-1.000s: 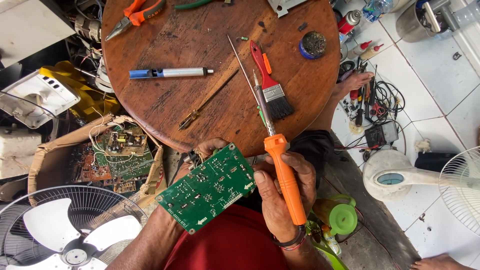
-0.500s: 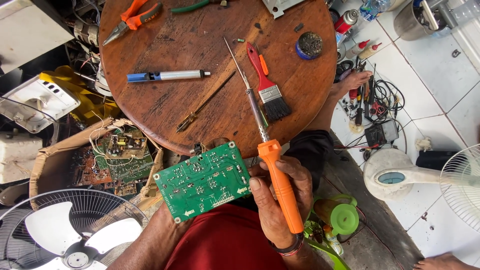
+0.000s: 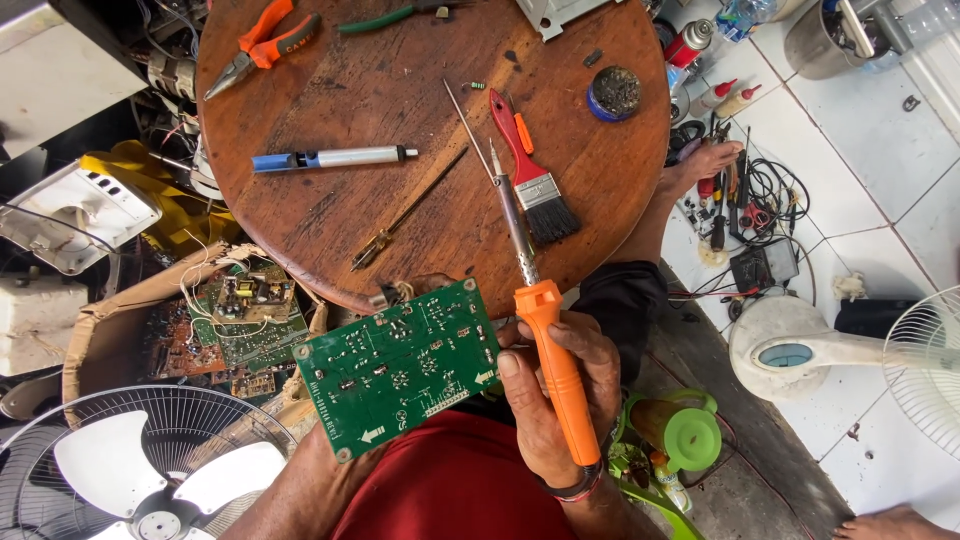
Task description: Repairing a printed circuit board by soldering and desoldering components using specialized tools.
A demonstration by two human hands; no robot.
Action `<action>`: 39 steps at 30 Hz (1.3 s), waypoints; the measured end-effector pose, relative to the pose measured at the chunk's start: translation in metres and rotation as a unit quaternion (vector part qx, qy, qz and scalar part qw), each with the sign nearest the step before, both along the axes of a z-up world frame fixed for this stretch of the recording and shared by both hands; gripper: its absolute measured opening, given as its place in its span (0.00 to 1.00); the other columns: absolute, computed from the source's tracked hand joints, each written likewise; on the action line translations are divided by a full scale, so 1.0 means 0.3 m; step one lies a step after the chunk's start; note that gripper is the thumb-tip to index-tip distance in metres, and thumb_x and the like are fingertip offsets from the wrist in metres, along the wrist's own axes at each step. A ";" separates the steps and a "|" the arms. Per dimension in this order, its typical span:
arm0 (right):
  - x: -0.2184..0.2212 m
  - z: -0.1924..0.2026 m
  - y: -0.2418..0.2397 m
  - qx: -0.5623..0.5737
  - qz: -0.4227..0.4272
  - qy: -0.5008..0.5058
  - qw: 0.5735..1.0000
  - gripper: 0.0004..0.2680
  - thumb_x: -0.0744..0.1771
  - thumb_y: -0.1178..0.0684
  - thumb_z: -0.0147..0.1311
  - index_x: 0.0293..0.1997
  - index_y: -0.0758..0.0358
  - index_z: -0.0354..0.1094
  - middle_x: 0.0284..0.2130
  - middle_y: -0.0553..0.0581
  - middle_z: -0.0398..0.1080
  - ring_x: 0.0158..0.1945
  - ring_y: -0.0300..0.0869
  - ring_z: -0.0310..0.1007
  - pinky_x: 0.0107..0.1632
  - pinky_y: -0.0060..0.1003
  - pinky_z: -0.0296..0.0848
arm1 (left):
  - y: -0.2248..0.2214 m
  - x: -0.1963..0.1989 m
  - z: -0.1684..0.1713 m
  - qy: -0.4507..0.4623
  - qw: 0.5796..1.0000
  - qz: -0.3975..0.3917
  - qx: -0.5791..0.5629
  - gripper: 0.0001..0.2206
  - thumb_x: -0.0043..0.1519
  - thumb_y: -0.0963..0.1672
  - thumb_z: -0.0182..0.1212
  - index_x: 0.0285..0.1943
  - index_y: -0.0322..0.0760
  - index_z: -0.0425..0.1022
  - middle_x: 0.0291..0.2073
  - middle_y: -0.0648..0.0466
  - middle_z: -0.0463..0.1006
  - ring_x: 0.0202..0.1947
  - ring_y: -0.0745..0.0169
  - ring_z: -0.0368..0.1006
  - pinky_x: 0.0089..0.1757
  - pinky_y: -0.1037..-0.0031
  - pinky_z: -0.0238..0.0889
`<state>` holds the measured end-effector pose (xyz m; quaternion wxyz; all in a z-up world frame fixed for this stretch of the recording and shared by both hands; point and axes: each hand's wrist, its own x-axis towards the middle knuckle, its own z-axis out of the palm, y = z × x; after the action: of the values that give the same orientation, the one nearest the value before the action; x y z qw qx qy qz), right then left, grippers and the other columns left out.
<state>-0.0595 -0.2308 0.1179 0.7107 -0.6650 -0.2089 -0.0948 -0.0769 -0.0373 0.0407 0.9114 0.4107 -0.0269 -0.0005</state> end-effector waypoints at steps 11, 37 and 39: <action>0.049 -0.041 0.018 0.079 -0.011 -0.135 0.988 0.25 0.67 0.35 0.63 0.67 0.55 0.59 0.59 0.57 0.62 0.63 0.48 0.67 0.66 0.52 0.74 | -0.066 0.016 0.330 -0.149 0.853 0.276 0.417 0.10 0.65 0.42 0.62 0.50 0.27 0.74 0.41 0.45 0.81 0.42 0.56 0.82 0.46 0.72 0.78; -0.075 -0.068 -0.054 -0.066 -0.047 -0.104 0.991 0.19 0.68 0.60 0.58 0.65 0.50 0.56 0.60 0.67 0.59 0.47 0.55 0.86 0.48 0.36 0.90 | -0.042 0.007 0.281 -0.180 0.725 0.352 0.565 0.15 0.62 0.41 0.69 0.55 0.28 0.74 0.44 0.42 0.84 0.43 0.53 0.84 0.46 0.69 0.81; -0.077 -0.076 -0.056 -0.085 -0.032 -0.121 0.988 0.20 0.68 0.60 0.59 0.64 0.48 0.55 0.59 0.67 0.58 0.49 0.56 0.85 0.50 0.40 0.92 | -0.040 0.005 0.274 -0.131 0.735 0.344 0.570 0.13 0.65 0.45 0.63 0.54 0.33 0.78 0.46 0.42 0.82 0.47 0.54 0.81 0.46 0.70 0.78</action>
<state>-0.0826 -0.2477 0.0951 0.6179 -0.7127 -0.2795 -0.1794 -0.0754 -0.0493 0.1229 0.4320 0.8304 0.0025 0.3517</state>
